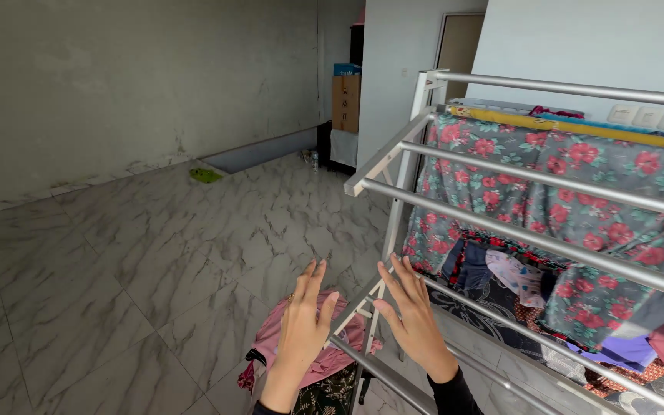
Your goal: Hanging laundry on a drying rack using hangers.
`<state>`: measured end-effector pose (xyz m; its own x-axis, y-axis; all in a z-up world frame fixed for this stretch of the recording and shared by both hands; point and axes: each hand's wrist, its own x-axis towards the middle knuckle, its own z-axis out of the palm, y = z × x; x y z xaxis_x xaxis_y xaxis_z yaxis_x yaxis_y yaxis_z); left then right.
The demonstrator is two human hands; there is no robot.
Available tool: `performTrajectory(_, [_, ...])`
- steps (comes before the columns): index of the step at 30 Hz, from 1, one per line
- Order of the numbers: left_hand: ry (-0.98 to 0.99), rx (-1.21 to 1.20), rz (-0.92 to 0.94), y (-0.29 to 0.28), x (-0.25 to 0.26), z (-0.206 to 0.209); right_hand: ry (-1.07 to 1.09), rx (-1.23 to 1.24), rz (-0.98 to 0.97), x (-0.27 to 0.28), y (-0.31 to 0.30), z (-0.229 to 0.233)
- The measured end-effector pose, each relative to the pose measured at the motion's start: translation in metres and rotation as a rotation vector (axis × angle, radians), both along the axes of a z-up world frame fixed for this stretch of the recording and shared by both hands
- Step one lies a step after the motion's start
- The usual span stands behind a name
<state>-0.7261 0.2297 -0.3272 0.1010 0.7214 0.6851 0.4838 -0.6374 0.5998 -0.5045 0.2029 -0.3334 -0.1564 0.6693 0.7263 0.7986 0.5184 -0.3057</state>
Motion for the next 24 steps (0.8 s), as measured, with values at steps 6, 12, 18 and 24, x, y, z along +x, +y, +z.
performTrajectory(6, [-0.131,-0.104,-0.106,0.062,-0.043,-0.017,0.028,-0.105,-0.024,-0.052,0.064,-0.03])
performTrajectory(12, [-0.139,-0.075,-0.251,0.144,-0.102,-0.036,0.098,-0.059,-0.141,-0.105,0.116,-0.036])
performTrajectory(18, [-0.082,-0.06,-0.401,0.235,-0.167,-0.042,0.211,-0.04,-0.315,-0.162,0.171,-0.047])
performTrajectory(24, [-0.131,-0.219,-0.536,0.299,-0.189,-0.045,0.256,-0.071,-0.363,-0.204,0.212,-0.04])
